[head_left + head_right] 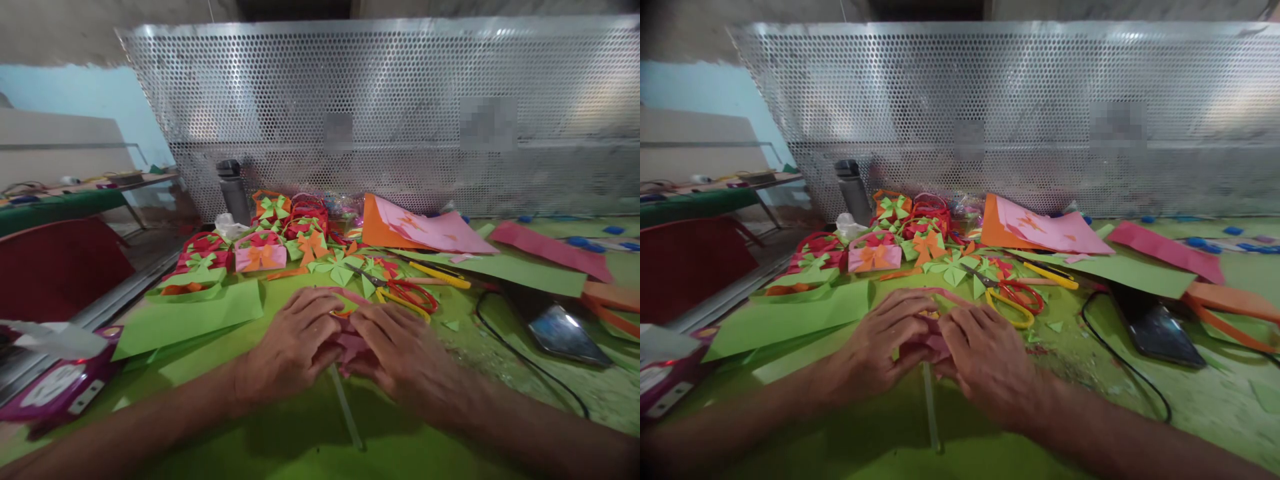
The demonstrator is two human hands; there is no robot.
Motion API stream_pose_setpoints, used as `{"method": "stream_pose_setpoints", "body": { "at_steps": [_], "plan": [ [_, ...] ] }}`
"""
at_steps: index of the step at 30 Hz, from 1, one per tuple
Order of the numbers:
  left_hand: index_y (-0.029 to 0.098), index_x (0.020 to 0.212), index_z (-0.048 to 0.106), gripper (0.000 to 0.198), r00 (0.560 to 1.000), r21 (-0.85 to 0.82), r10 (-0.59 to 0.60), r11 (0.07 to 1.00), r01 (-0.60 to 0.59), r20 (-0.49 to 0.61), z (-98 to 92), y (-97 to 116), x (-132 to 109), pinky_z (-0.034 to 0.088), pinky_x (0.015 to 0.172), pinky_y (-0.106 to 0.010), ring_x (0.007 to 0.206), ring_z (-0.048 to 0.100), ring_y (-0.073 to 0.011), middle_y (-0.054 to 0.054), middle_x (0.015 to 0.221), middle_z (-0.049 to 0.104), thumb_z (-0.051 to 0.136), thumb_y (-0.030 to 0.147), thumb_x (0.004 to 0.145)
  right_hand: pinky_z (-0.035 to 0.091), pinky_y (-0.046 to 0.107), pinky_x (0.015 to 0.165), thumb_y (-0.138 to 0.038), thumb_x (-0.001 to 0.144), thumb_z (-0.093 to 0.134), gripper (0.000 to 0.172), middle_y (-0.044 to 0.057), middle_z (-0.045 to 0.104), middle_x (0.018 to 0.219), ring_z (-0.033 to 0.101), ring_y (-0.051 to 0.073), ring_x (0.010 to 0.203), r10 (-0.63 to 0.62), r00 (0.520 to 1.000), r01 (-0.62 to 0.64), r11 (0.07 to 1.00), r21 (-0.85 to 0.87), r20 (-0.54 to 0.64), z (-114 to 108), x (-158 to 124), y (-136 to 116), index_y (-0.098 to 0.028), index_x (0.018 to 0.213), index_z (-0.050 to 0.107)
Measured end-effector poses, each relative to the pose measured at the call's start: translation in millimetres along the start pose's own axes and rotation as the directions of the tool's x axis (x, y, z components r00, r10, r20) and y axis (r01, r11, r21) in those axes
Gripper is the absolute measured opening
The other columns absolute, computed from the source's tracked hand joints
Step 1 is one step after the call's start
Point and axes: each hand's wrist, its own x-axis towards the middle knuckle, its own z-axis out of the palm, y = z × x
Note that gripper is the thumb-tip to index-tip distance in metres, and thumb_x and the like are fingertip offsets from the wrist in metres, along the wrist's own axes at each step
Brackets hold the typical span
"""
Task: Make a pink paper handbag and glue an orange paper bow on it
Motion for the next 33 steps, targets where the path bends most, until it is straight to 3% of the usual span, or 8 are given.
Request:
{"method": "stream_pose_setpoints", "body": {
  "at_steps": [9,13,16,19,23,26,28,33],
  "plan": [
    [0.017,0.099,0.054,0.023,0.997,-0.030,-0.026,0.999,0.024,-0.078,-3.7,0.4,0.2,0.039,0.094,-0.043,0.111,0.049,-0.0245,-0.014,0.111,0.059,0.060,0.024,0.078,0.050,0.040,0.075,-0.018,0.083,0.052,0.028,0.013,0.061,0.106,0.057,0.025,0.094,0.030,0.999,-0.032,0.998,-0.060,-0.020,3.5,-1.5,4.8,-0.011,0.109,0.051],
    [0.018,0.087,0.052,0.006,0.930,-0.138,-0.310,0.948,0.287,-0.197,-13.1,-3.5,-0.7,0.041,0.083,-0.034,0.094,0.054,-0.0190,-0.007,0.093,0.060,0.053,0.021,0.081,0.052,0.038,0.070,-0.023,0.085,0.050,0.021,0.010,0.064,0.097,0.060,0.023,0.086,0.079,0.991,-0.085,0.995,-0.055,-0.109,-3.2,2.4,9.9,-0.012,0.103,0.054],
    [0.017,0.077,0.051,0.017,0.782,-0.325,-0.618,0.759,0.565,-0.085,-16.4,-8.9,0.0,0.040,0.064,-0.025,0.070,0.052,-0.0137,-0.001,0.075,0.056,0.046,0.030,0.086,0.052,0.037,0.074,-0.026,0.088,0.046,0.026,0.011,0.064,0.102,0.060,0.023,0.091,0.043,0.982,-0.064,0.992,-0.105,-0.184,-4.9,3.6,13.8,-0.011,0.108,0.052],
    [0.015,0.074,0.055,0.032,0.679,-0.526,-0.712,0.514,0.677,0.179,-14.3,-11.6,0.8,0.038,0.056,-0.023,0.062,0.050,-0.0123,-0.001,0.069,0.056,0.039,0.040,0.088,0.052,0.036,0.073,-0.026,0.089,0.044,0.028,0.012,0.064,0.102,0.060,0.023,0.091,-0.006,0.980,-0.027,0.986,-0.163,-0.199,-3.2,2.4,16.0,-0.010,0.111,0.052],
    [0.015,0.080,0.061,0.035,0.663,-0.709,-0.635,0.247,0.660,0.395,-9.9,-5.8,2.3,0.041,0.059,-0.022,0.066,0.054,-0.0124,-0.003,0.074,0.060,0.041,0.042,0.087,0.050,0.037,0.076,-0.026,0.089,0.045,0.029,0.014,0.064,0.103,0.059,0.023,0.091,-0.075,0.971,0.025,0.976,-0.215,-0.227,-2.0,1.0,14.5,-0.008,0.110,0.053],
    [0.016,0.096,0.062,0.025,0.697,-0.788,-0.529,0.085,0.610,0.484,-9.5,1.6,4.9,0.044,0.068,-0.024,0.075,0.058,-0.0131,-0.004,0.085,0.064,0.056,0.035,0.081,0.049,0.037,0.077,-0.025,0.088,0.046,0.030,0.015,0.064,0.104,0.058,0.024,0.092,-0.094,0.967,0.040,0.974,-0.223,-0.239,-3.6,0.9,11.4,-0.007,0.110,0.054],
    [0.016,0.102,0.060,0.030,0.707,-0.791,-0.465,0.022,0.611,0.533,-9.8,5.4,6.1,0.046,0.070,-0.025,0.083,0.061,-0.0166,-0.006,0.093,0.065,0.063,0.030,0.076,0.049,0.037,0.077,-0.024,0.088,0.046,0.030,0.015,0.064,0.103,0.058,0.024,0.093,-0.098,0.966,0.043,0.974,-0.224,-0.241,-4.2,0.7,9.8,-0.006,0.111,0.054],
    [0.016,0.108,0.056,0.035,0.645,-0.775,-0.496,-0.097,0.624,0.582,-5.6,8.4,3.5,0.051,0.055,-0.024,0.089,0.063,-0.0238,-0.010,0.099,0.065,0.063,0.029,0.076,0.048,0.039,0.078,-0.022,0.085,0.051,0.033,0.014,0.064,0.104,0.057,0.026,0.095,-0.143,0.958,0.078,0.964,-0.254,-0.249,0.7,-1.7,10.2,-0.006,0.114,0.053]
  ]
}}
